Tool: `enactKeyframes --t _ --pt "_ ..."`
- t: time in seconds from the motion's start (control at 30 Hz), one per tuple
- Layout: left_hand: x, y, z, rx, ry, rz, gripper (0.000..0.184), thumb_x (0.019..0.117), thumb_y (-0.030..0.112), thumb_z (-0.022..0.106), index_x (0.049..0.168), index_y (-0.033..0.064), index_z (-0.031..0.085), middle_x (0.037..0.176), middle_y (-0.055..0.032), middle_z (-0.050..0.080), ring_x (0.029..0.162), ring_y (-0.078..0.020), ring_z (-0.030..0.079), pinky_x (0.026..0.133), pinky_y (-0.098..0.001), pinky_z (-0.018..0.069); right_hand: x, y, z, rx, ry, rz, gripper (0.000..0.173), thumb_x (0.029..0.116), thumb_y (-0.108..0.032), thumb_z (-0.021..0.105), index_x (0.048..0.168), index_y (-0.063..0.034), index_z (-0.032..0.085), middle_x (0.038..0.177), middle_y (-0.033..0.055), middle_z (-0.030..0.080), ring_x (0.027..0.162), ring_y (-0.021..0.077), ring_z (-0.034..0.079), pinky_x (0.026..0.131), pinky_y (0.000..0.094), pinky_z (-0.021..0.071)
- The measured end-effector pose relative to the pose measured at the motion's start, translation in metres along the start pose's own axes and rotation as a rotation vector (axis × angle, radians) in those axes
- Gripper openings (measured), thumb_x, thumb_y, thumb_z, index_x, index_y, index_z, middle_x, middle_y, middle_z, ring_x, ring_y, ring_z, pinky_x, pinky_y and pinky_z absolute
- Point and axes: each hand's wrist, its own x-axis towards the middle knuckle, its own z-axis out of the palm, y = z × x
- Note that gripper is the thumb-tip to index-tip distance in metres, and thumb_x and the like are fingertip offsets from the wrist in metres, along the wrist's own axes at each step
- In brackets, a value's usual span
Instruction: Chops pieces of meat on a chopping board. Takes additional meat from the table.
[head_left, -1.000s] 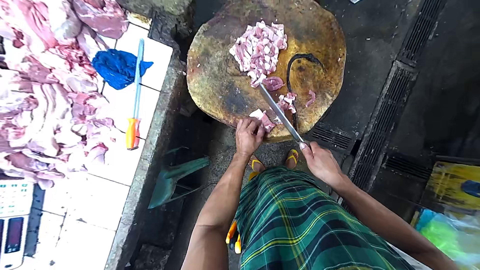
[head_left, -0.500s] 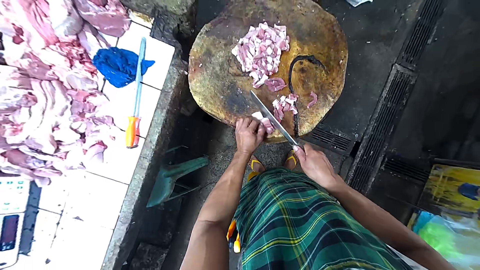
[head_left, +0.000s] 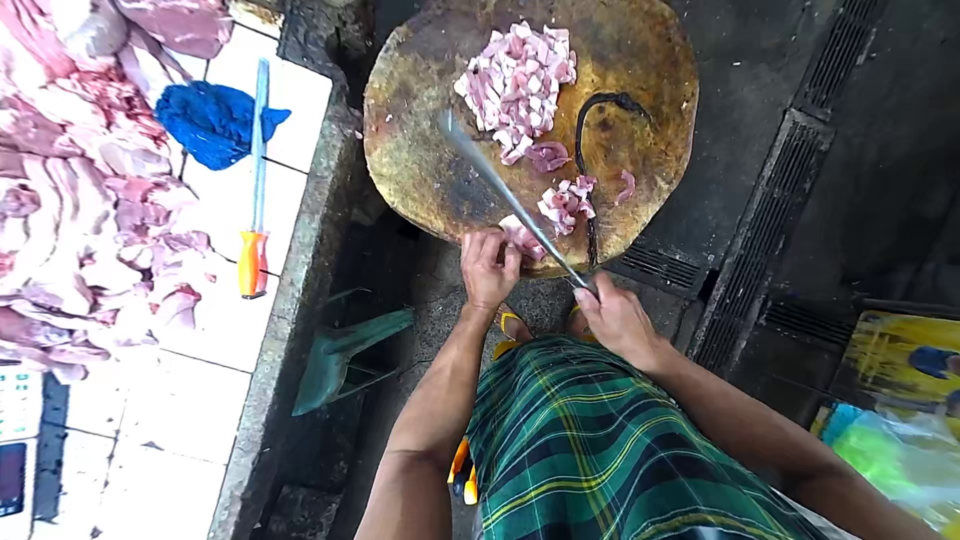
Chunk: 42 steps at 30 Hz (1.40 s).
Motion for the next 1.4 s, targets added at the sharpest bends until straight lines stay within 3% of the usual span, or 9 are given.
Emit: enactKeyframes --t 0.1,0.27,0.37,0.53,0.7,0.93,1.1,1.2,1.4 --pt "0.006 -0.010 0.014 0.111 -0.165 0.053 0.028 0.0982 0.033 0.060 0.105 0.0105 0.075 0.112 -0.0107 0.072 0.112 -0.0316 0.064 0.101 -0.0490 0.0489 0.014 0.004 -0.011 -0.137 -0.273 0.252 0.069 0.1052 -0.066 0.029 0.111 -0.0078 0.064 0.084 0.0149 0.067 0.082 0.0353 0.070 0.071 0.0579 0.0568" --pt "0.004 -0.013 0.007 0.069 -0.206 -0.006 0.031 0.0992 0.037 0.060 0.107 0.0116 0.076 0.118 -0.0077 0.073 0.117 -0.0286 0.063 0.107 -0.0487 0.0459 0.005 0.009 -0.033 -0.058 -0.174 0.322 0.064 0.1065 -0.064 0.028 0.108 -0.0095 0.062 0.077 0.0126 0.063 0.075 0.0325 0.067 0.067 0.0553 0.0541" --pt "-0.005 -0.007 -0.005 -0.074 -0.121 -0.113 0.030 0.0968 0.029 0.064 0.117 0.0090 0.073 0.122 -0.0091 0.071 0.120 -0.0263 0.062 0.107 -0.0446 0.0484 -0.007 0.001 -0.045 0.037 -0.027 0.187 0.059 0.1076 -0.060 0.031 0.107 -0.0112 0.064 0.067 0.0053 0.058 0.062 0.0237 0.062 0.058 0.0477 0.0526" --pt "-0.016 0.004 -0.010 -0.060 0.080 -0.155 0.018 0.0928 0.017 0.068 0.103 0.0031 0.072 0.109 -0.0140 0.072 0.112 -0.0284 0.065 0.100 -0.0423 0.0525 -0.011 -0.010 -0.032 0.213 0.279 -0.245 0.059 0.1069 -0.057 0.037 0.104 -0.0039 0.063 0.060 -0.0007 0.054 0.048 0.0097 0.054 0.042 0.0315 0.0482" --pt "-0.011 0.009 0.010 0.080 -0.079 -0.040 0.024 0.0955 0.028 0.063 0.103 0.0089 0.075 0.111 -0.0120 0.073 0.112 -0.0322 0.065 0.102 -0.0496 0.0493 0.008 0.007 -0.006 -0.174 -0.276 0.161 0.066 0.1062 -0.064 0.029 0.114 -0.0074 0.062 0.081 0.0140 0.067 0.079 0.0346 0.071 0.069 0.0562 0.0574" --pt "-0.007 -0.009 0.015 0.114 -0.168 -0.026 0.032 0.0993 0.040 0.059 0.106 0.0146 0.076 0.114 -0.0062 0.073 0.114 -0.0281 0.063 0.104 -0.0494 0.0455 0.011 0.028 -0.038 -0.087 -0.152 0.322 0.068 0.1067 -0.064 0.027 0.112 -0.0070 0.063 0.082 0.0160 0.066 0.080 0.0365 0.069 0.071 0.0595 0.0547" --pt "-0.017 0.030 -0.019 -0.080 -0.076 -0.244 0.033 0.0989 0.019 0.061 0.125 0.0005 0.066 0.125 -0.0182 0.067 0.124 -0.0330 0.060 0.109 -0.0484 0.0467 -0.008 0.011 -0.053 0.108 0.102 0.017 0.055 0.1083 -0.055 0.034 0.101 -0.0084 0.062 0.062 0.0015 0.054 0.053 0.0174 0.057 0.049 0.0409 0.0495" --pt "-0.029 0.039 -0.026 -0.020 0.059 -0.218 0.020 0.0977 0.012 0.059 0.111 -0.0015 0.066 0.117 -0.0198 0.066 0.117 -0.0337 0.061 0.103 -0.0476 0.0487 -0.013 0.002 -0.040 0.196 0.200 -0.202 0.060 0.1064 -0.059 0.037 0.104 -0.0049 0.064 0.060 -0.0007 0.054 0.049 0.0114 0.054 0.043 0.0337 0.0479" --pt "-0.020 0.019 0.003 0.160 -0.122 -0.114 0.028 0.0983 0.032 0.062 0.110 0.0104 0.076 0.114 -0.0145 0.071 0.113 -0.0359 0.063 0.101 -0.0543 0.0465 0.011 0.018 -0.019 -0.193 -0.302 0.125 0.065 0.1052 -0.066 0.032 0.109 -0.0095 0.064 0.080 0.0124 0.067 0.078 0.0333 0.070 0.069 0.0564 0.0571"
